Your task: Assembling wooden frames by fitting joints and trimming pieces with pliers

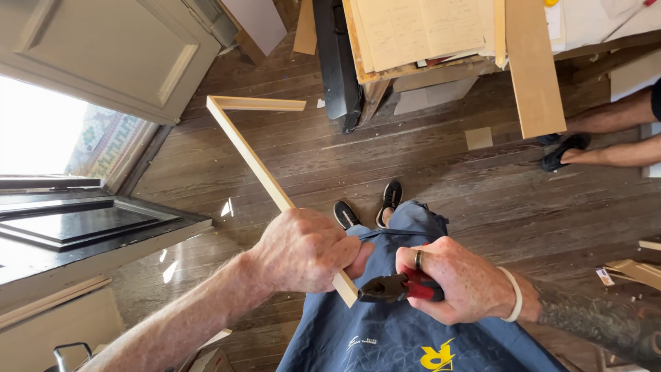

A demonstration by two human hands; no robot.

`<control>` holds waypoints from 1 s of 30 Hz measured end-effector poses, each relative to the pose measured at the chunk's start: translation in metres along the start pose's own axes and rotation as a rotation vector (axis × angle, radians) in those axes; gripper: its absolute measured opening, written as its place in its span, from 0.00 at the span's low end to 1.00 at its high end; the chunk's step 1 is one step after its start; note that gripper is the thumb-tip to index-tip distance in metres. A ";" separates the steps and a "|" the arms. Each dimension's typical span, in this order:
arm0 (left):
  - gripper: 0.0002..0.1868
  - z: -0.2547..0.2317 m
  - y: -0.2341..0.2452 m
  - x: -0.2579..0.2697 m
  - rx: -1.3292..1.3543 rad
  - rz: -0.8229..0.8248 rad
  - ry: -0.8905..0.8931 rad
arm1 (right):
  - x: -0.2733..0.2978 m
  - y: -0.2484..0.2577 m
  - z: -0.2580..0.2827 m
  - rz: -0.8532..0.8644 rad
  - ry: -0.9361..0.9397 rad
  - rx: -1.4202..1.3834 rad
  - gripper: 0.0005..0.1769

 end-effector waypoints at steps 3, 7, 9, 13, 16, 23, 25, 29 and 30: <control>0.25 0.003 -0.003 0.002 -0.015 -0.011 -0.073 | 0.002 -0.005 -0.001 0.051 -0.017 -0.075 0.12; 0.23 0.006 -0.013 0.013 0.000 0.028 -0.028 | 0.001 -0.014 -0.007 0.017 -0.009 -0.137 0.10; 0.14 0.010 -0.018 0.021 0.086 0.149 0.049 | -0.001 -0.012 -0.012 -0.026 -0.005 -0.079 0.10; 0.07 0.009 -0.032 0.036 0.155 0.275 0.143 | 0.001 -0.018 -0.028 -0.088 0.017 0.032 0.12; 0.10 0.013 -0.027 0.034 0.146 0.240 0.079 | -0.001 -0.026 -0.015 -0.054 -0.037 -0.138 0.09; 0.22 0.009 -0.028 0.030 0.098 0.102 -0.042 | 0.008 -0.040 -0.021 -0.041 -0.065 -0.164 0.07; 0.05 0.011 -0.037 0.039 0.262 0.340 0.148 | 0.008 -0.036 -0.027 -0.168 -0.017 -0.030 0.09; 0.18 0.016 -0.034 0.029 0.147 0.192 0.024 | 0.003 -0.030 -0.007 -0.040 -0.123 -0.258 0.10; 0.17 0.018 -0.035 0.027 0.156 0.189 -0.006 | 0.003 -0.030 -0.006 -0.017 -0.137 -0.268 0.12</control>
Point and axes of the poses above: each hand's wrist, its own x-axis away from the middle knuckle, its own y-axis out of the back of the hand, z = x × y, the point moved 2 cm from there along -x, towards the middle knuckle
